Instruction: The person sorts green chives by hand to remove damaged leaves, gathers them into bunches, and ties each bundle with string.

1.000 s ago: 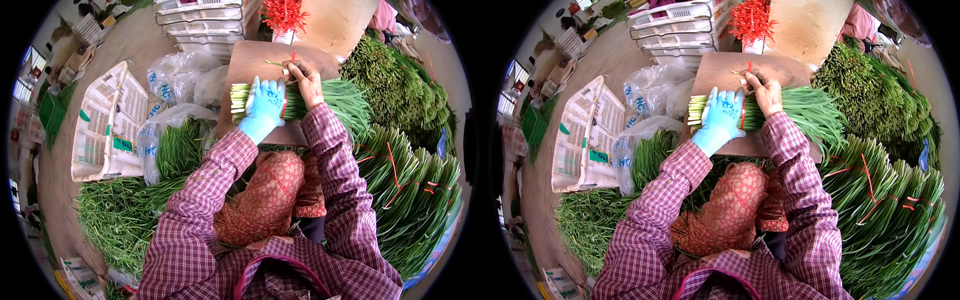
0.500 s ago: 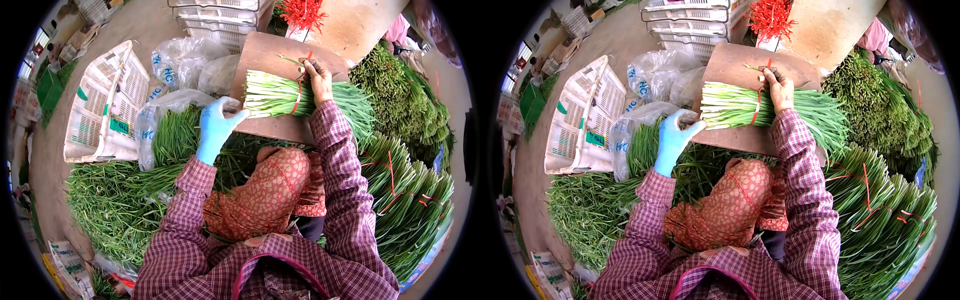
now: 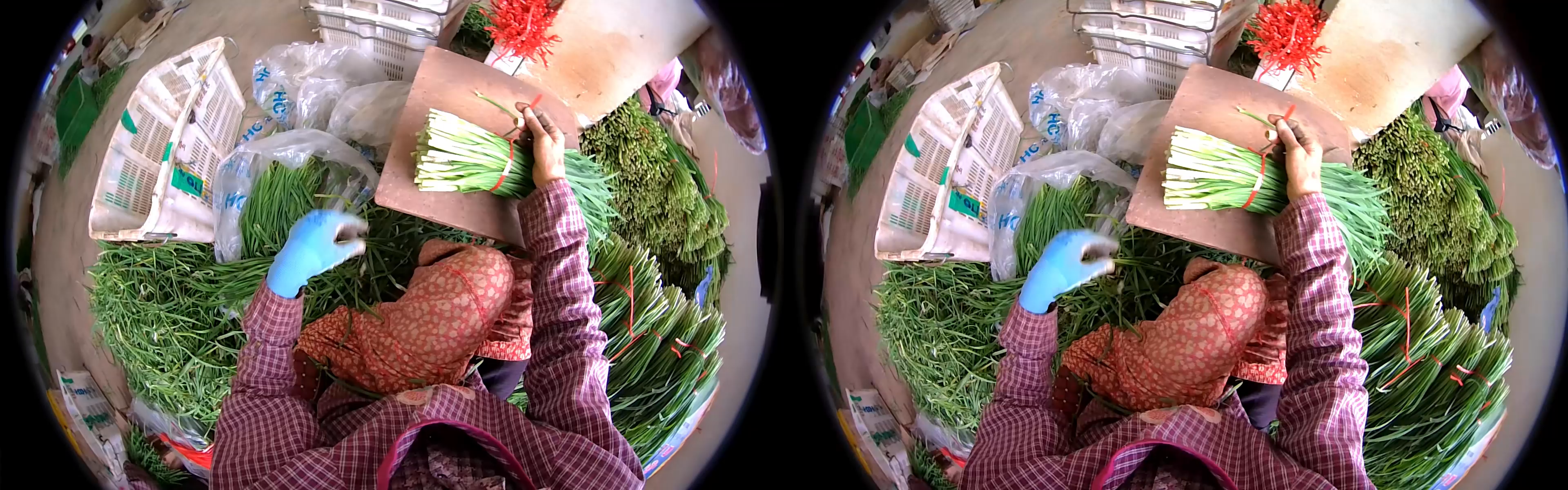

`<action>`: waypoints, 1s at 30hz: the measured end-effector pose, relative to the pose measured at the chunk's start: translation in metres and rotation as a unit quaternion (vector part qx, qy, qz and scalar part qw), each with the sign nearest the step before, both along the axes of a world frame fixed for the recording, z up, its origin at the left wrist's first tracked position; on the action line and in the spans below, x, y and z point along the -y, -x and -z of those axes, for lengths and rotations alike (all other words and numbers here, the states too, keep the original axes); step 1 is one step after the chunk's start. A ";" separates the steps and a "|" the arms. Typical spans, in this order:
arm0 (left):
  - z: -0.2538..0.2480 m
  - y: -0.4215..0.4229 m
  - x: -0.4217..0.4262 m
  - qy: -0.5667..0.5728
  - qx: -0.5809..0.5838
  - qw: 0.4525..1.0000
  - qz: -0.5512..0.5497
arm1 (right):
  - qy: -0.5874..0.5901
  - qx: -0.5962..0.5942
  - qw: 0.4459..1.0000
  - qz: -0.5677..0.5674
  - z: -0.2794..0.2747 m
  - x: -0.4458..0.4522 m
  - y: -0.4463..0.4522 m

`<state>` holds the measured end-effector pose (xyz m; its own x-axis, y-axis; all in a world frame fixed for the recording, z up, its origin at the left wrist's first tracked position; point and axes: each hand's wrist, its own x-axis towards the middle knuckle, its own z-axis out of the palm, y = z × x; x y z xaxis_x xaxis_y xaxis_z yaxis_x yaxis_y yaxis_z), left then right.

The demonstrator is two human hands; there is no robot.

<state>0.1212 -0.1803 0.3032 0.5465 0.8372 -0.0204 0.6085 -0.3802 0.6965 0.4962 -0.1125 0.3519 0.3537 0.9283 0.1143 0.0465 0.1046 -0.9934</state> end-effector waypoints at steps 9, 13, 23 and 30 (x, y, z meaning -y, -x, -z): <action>-0.022 -0.072 -0.063 -0.018 0.176 0.978 -0.114 | -0.025 -0.032 0.999 0.022 0.001 0.026 -0.003; -0.018 -0.092 -0.078 -0.055 0.253 0.962 -0.085 | -0.028 -0.030 0.999 0.019 0.003 0.028 -0.005; -0.031 -0.035 -0.098 0.036 0.304 0.933 -0.188 | -0.026 -0.046 0.998 0.023 0.004 0.028 -0.003; -0.077 -0.032 -0.095 -0.240 -0.052 0.956 -0.162 | -0.023 -0.033 0.999 0.029 -0.001 0.029 0.003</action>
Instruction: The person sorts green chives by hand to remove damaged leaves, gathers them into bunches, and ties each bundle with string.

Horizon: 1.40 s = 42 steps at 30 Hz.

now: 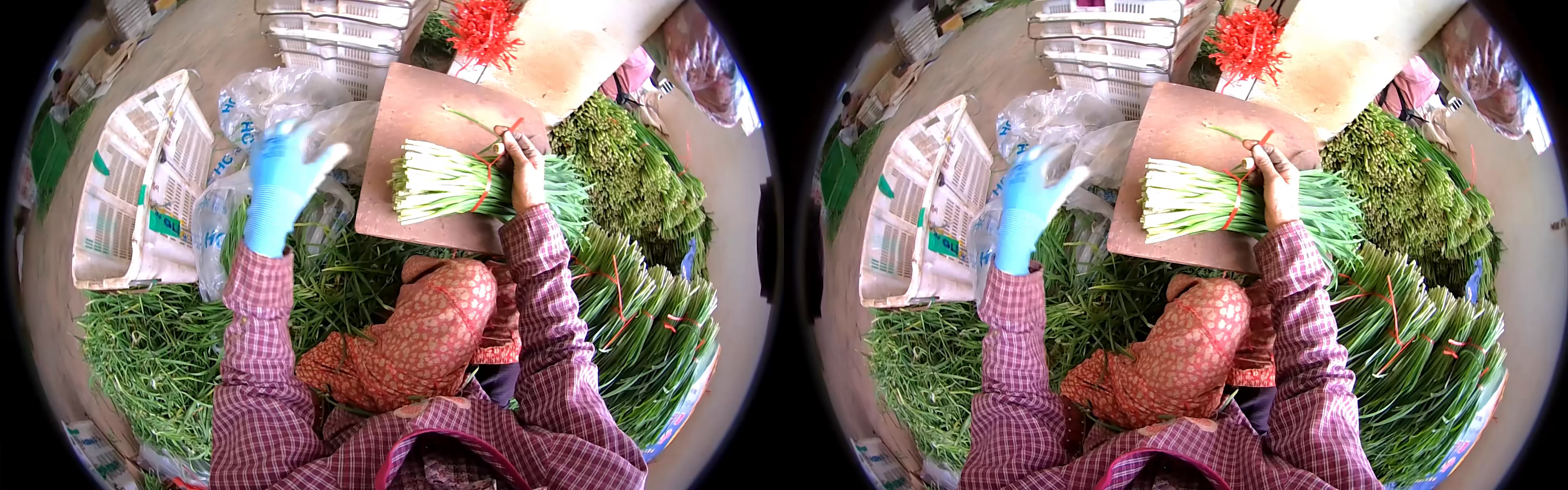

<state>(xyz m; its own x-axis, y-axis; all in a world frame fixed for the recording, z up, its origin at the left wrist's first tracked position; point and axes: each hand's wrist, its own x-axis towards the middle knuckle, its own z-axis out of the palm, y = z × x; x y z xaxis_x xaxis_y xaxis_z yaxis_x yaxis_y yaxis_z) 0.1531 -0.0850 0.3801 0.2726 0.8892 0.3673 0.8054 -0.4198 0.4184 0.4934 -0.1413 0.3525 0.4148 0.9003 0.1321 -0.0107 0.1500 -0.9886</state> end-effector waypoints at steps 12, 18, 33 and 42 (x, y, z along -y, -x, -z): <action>0.000 -0.176 0.041 -0.004 -0.277 0.940 0.197 | -0.057 0.129 0.989 -0.032 -0.027 0.004 0.011; 0.010 -0.177 0.034 -0.055 -0.314 0.930 0.184 | -0.074 0.271 0.959 -0.020 -0.042 0.010 0.037; -0.003 -0.191 0.033 0.063 -0.319 0.925 0.199 | 0.030 -0.133 0.984 -0.117 -0.030 0.002 0.022; -0.007 -0.191 0.038 0.073 -0.299 0.927 0.217 | 0.089 -0.166 0.973 -0.136 -0.042 0.000 0.030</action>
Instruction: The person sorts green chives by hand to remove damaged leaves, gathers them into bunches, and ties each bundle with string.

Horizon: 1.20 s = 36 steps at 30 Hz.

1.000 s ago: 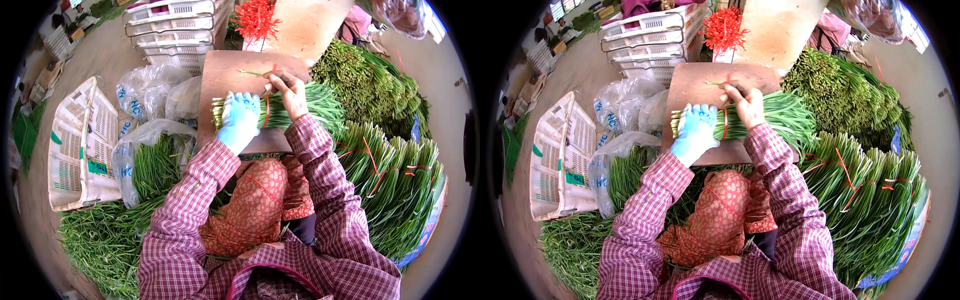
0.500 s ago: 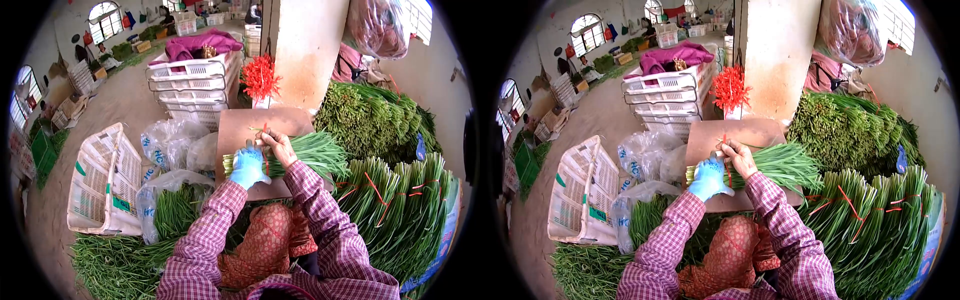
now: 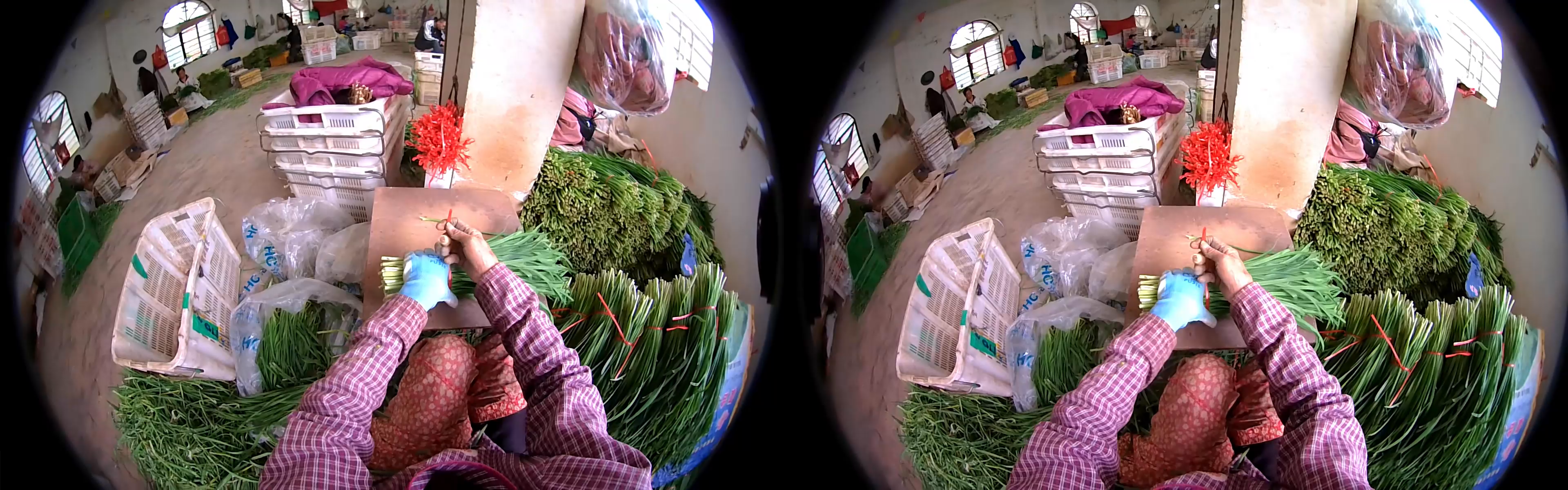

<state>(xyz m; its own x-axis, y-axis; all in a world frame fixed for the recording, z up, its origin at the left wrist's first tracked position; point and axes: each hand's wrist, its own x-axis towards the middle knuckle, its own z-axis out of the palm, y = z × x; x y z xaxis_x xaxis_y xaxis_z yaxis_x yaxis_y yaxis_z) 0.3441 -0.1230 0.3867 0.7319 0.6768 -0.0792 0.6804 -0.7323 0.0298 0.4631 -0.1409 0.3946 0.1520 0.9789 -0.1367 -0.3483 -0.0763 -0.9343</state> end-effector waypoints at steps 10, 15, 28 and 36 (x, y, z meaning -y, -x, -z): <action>0.008 -0.003 -0.011 0.015 0.015 0.999 -0.050 | -0.020 0.132 0.991 -0.027 -0.026 0.041 0.013; 0.050 0.005 -0.031 -0.063 0.127 0.990 0.020 | -0.138 0.346 0.928 0.000 0.011 0.079 0.034; 0.023 -0.010 -0.010 -0.055 0.009 0.998 -0.032 | -0.175 0.527 0.828 0.076 0.098 0.139 0.051; 0.012 -0.001 -0.014 -0.158 0.082 0.983 0.037 | -0.126 0.639 0.748 0.128 0.032 0.204 0.008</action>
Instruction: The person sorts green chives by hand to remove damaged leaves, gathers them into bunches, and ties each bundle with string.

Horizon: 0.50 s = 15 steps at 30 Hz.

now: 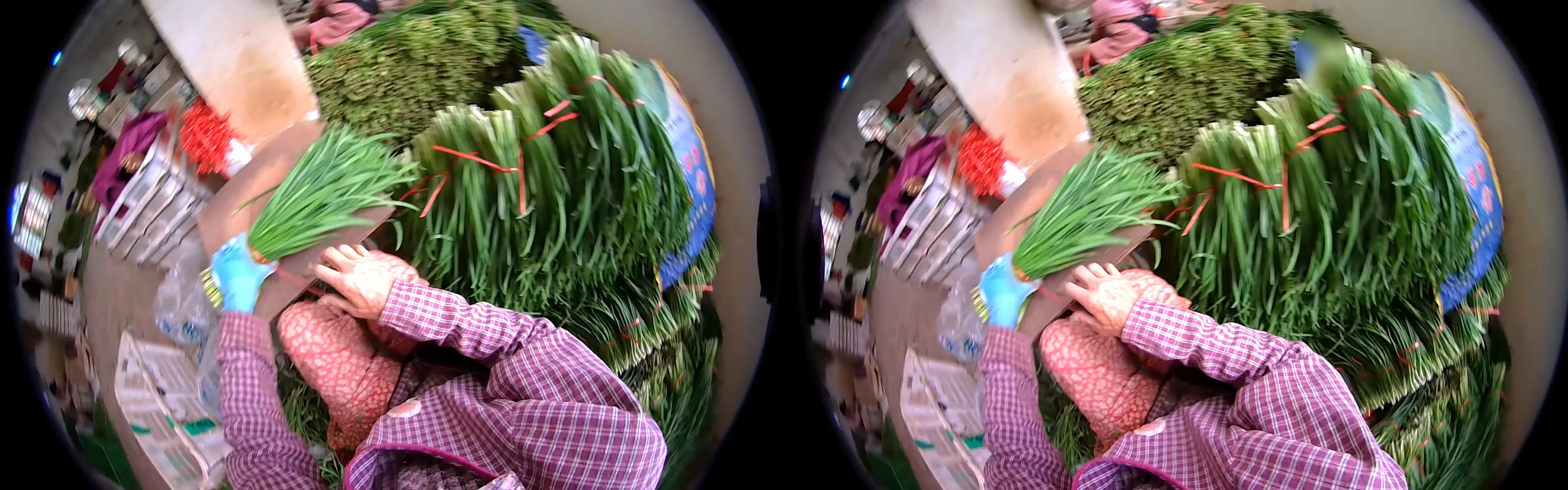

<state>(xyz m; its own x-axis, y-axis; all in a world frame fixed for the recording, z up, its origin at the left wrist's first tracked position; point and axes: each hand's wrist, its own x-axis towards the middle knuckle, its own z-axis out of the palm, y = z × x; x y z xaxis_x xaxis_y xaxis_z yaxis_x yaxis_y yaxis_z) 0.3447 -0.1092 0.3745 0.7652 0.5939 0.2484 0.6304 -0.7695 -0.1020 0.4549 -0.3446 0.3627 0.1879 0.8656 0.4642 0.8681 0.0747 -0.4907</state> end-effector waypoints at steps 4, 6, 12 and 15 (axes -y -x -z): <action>-0.062 -0.015 0.019 -0.177 -0.062 0.979 0.083 | -0.128 0.050 0.989 0.061 -0.062 -0.003 -0.024; -0.098 -0.020 0.039 -0.254 -0.056 0.954 0.148 | -0.158 0.086 0.979 0.093 -0.087 -0.017 -0.033; -0.165 -0.038 0.120 -0.332 -0.018 0.896 0.294 | -0.058 0.077 0.989 0.107 -0.108 0.009 -0.057; -0.166 -0.049 0.163 -0.319 0.010 0.878 0.357 | -0.132 0.081 0.976 0.151 -0.101 0.063 -0.053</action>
